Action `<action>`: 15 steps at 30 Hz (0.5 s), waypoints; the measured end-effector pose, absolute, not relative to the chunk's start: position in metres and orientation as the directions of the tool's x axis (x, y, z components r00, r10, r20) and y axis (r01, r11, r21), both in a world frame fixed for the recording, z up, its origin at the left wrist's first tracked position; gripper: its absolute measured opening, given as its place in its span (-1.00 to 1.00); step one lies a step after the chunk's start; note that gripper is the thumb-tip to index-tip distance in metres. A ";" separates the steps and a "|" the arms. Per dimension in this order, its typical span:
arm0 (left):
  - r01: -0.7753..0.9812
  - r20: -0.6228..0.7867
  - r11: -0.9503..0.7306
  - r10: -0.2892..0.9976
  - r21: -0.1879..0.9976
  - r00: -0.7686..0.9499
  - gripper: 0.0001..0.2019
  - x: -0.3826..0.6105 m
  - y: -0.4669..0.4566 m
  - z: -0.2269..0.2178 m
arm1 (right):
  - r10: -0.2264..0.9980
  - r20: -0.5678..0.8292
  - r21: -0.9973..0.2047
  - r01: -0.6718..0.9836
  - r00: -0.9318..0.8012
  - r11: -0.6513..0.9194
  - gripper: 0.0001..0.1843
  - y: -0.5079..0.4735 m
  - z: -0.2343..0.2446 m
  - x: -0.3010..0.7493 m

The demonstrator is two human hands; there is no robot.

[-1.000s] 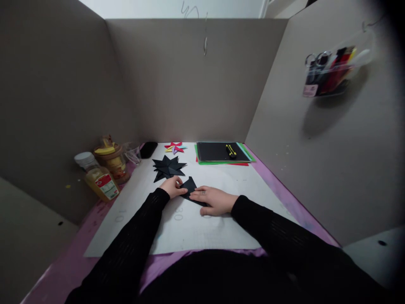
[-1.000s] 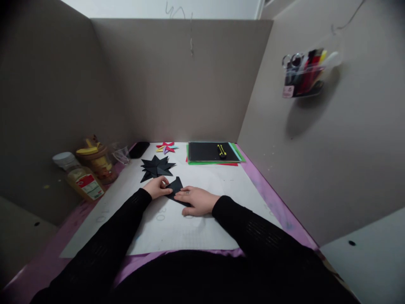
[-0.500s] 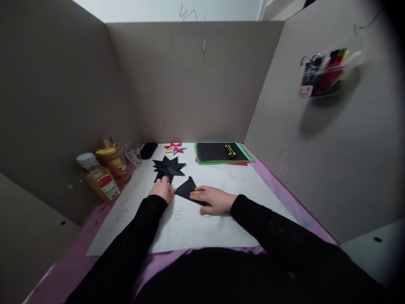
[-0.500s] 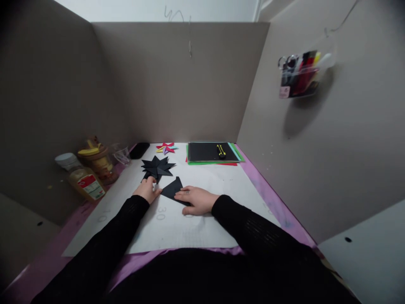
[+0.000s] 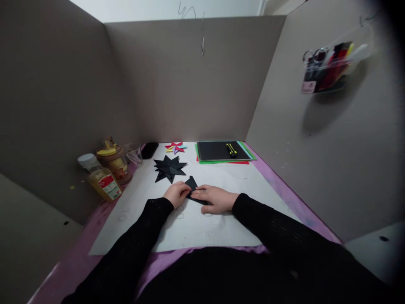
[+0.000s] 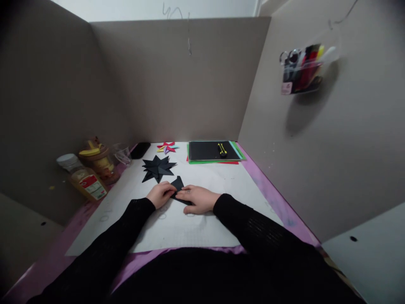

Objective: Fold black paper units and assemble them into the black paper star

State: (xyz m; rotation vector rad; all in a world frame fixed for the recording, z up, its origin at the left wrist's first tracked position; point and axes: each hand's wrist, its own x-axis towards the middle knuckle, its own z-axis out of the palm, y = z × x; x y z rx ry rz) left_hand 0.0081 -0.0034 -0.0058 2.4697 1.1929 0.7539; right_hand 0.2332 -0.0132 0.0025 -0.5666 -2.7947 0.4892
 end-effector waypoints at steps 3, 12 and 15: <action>0.710 0.263 -0.521 0.853 0.473 0.451 -0.91 0.009 0.001 -0.011 | 0.421 0.164 -0.374 0.338 -0.892 0.864 -0.28 -0.013 0.002 0.234; 0.846 0.095 -0.327 0.944 0.420 0.317 -0.80 0.014 0.015 -0.008 | 0.442 0.148 -0.414 0.350 -0.885 0.840 -0.28 -0.015 0.004 0.233; 0.874 0.007 -0.277 0.954 0.400 0.300 -0.78 0.019 0.022 -0.004 | 0.477 0.138 -0.476 0.364 -0.868 0.801 -0.29 -0.013 0.006 0.235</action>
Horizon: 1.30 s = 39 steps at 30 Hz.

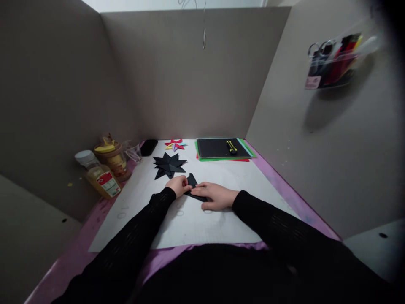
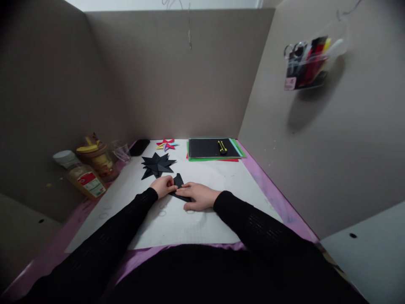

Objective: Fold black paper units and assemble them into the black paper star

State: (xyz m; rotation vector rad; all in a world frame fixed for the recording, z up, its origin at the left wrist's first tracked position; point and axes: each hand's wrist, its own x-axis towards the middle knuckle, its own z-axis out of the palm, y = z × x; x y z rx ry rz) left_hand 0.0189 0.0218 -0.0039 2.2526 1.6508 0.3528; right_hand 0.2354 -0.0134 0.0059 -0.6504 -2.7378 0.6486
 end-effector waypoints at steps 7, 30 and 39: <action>0.879 -0.040 -0.256 0.954 0.402 0.297 -0.76 0.021 0.027 -0.003 | 0.553 0.078 -0.694 0.354 -0.830 0.628 -0.14 -0.006 0.003 0.247; 0.867 -0.044 -0.260 0.951 0.425 0.307 -0.77 0.021 0.029 -0.004 | 0.462 0.138 -0.346 0.395 -0.876 0.851 -0.33 -0.009 0.003 0.237; 0.863 -0.061 -0.256 0.948 0.436 0.312 -0.75 0.021 0.032 -0.004 | 0.442 0.153 -0.332 0.375 -0.884 0.865 -0.42 -0.031 0.001 0.258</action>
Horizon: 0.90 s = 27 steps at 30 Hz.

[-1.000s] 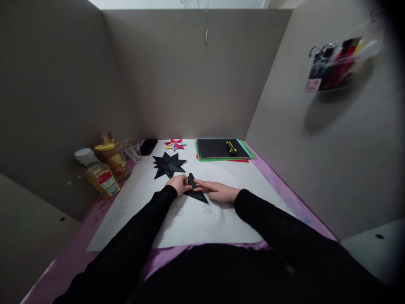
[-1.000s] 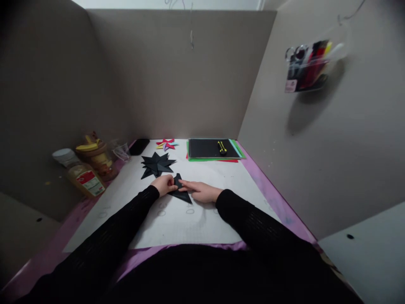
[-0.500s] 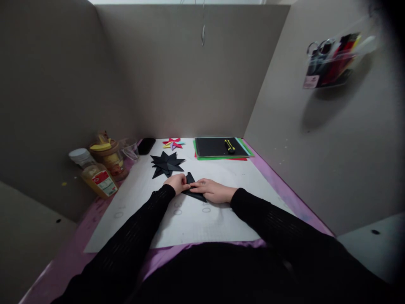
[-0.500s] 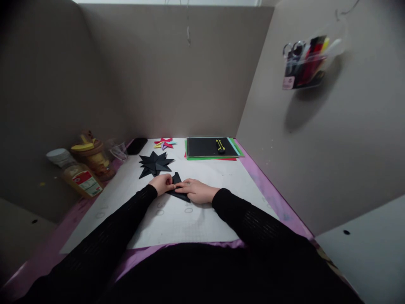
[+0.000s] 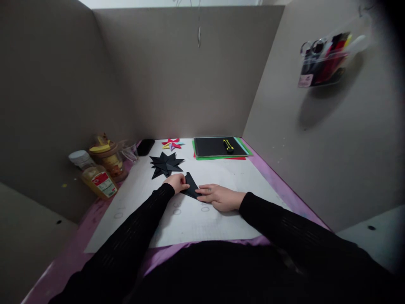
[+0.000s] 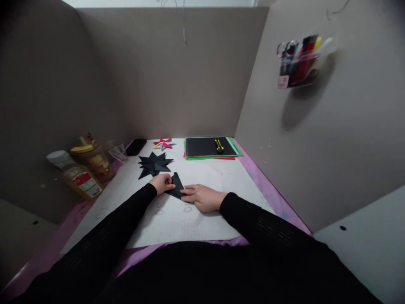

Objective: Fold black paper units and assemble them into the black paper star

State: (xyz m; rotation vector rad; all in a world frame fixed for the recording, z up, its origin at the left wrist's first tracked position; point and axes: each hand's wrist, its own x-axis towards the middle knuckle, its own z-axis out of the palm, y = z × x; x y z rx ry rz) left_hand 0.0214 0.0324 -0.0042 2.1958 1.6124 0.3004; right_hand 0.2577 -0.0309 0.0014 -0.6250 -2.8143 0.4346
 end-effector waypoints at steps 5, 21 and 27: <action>0.867 -0.070 -0.249 0.949 0.431 0.308 -0.76 0.022 0.032 -0.003 | 0.462 0.153 -0.371 0.383 -0.874 0.846 -0.45 -0.044 0.002 0.269; 0.879 0.017 -0.267 0.959 0.395 0.283 -0.84 0.020 0.022 -0.003 | 0.834 0.240 -0.576 0.618 -0.497 0.534 -0.71 -0.042 0.002 0.267; 0.812 -0.056 -0.136 0.978 0.568 0.203 -0.94 0.016 0.019 0.000 | 0.912 0.096 -0.533 0.753 -0.399 0.386 -0.65 -0.031 -0.009 0.221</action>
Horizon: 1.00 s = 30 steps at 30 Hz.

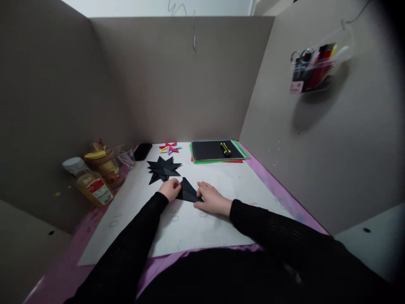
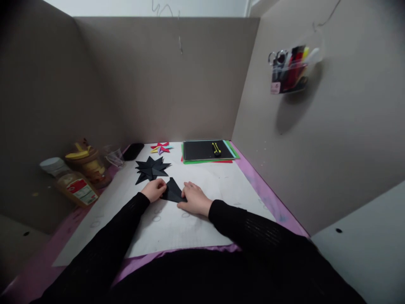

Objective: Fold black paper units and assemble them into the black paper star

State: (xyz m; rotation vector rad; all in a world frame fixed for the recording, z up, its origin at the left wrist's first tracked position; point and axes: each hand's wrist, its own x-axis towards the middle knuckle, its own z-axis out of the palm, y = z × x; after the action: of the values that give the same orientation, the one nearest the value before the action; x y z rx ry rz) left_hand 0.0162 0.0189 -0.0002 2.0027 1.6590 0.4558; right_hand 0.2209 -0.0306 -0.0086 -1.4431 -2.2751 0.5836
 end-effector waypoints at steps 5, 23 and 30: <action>0.776 -0.074 -0.145 0.968 0.614 0.239 -0.93 0.008 0.014 0.012 | 0.905 0.248 -0.625 0.657 -0.345 0.422 -0.82 -0.018 -0.015 0.214; 0.386 0.191 -0.280 0.948 0.879 0.253 -0.73 0.039 -0.016 0.036 | 0.883 0.428 -0.904 -0.070 -0.193 0.422 -0.62 -0.024 0.030 0.225; 0.031 0.042 -0.053 0.955 0.998 0.293 -0.67 0.056 -0.024 0.023 | 0.944 0.220 -0.975 -0.014 -0.245 0.224 -0.76 -0.028 0.027 0.220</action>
State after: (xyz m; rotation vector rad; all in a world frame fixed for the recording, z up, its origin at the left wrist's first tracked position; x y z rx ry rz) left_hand 0.0559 -0.0245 0.0232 1.3983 0.9913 1.0021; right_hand 0.2196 -0.0281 0.0270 -0.9219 -1.4960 1.2051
